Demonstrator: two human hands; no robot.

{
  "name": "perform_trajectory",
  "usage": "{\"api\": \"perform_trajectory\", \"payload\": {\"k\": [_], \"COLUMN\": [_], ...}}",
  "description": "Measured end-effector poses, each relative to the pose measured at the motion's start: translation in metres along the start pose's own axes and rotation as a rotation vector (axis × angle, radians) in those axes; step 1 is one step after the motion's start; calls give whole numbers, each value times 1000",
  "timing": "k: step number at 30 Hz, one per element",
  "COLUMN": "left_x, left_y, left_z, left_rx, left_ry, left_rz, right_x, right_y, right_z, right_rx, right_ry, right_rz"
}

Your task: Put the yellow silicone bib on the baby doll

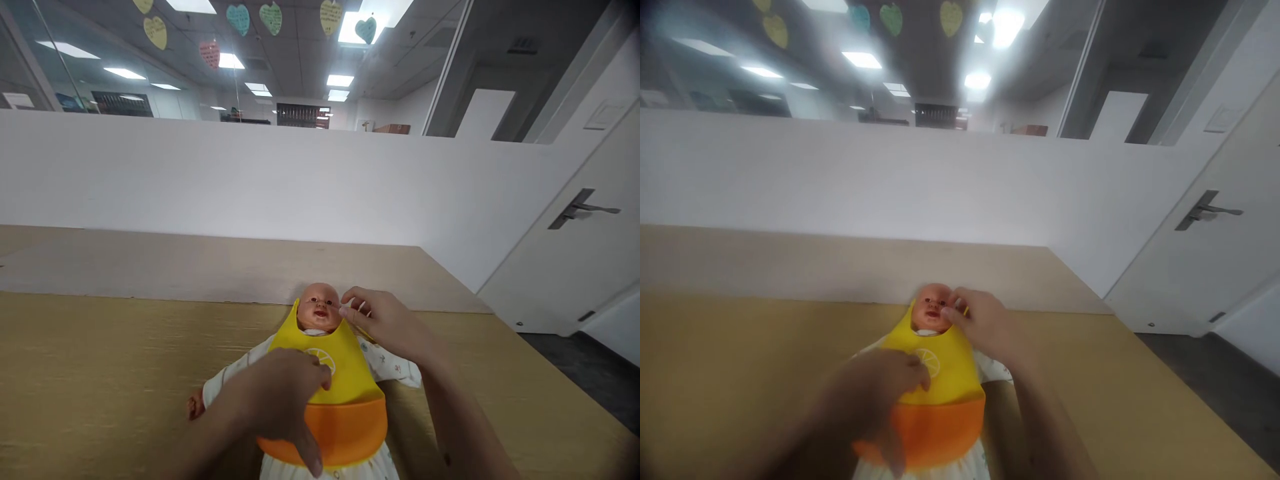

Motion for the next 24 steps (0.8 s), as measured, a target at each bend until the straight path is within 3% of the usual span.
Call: {"api": "perform_trajectory", "payload": {"k": [3,6,11,15,19,24], "left_x": [21,28,30,42,60,67], "left_y": [25,31,22,8,-9,-11], "left_z": [9,10,-4,-11,-17,-17], "left_rx": [-87,-84,23,84,21,-1], "left_ry": [24,18,53,94,89,156], "left_rz": [156,203,132,158,277,361], "right_x": [2,14,38,47,55,61], "right_y": [-5,-8,0,6,9,16], "right_z": [1,7,17,25,31,32], "right_rx": [87,120,-58,-96,-123,-174], "right_ry": [32,103,243,223,252,293], "right_rz": [-90,-239,-316,-312,-331,-274]}}
Point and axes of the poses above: each hand's wrist, its own z-axis towards the middle knuckle, its own y-axis out of the palm, x = y × z, the point moved 3 cm from there along z, towards the middle knuckle, and after that the axes turned 5 degrees about z, right-handed, at the moved point
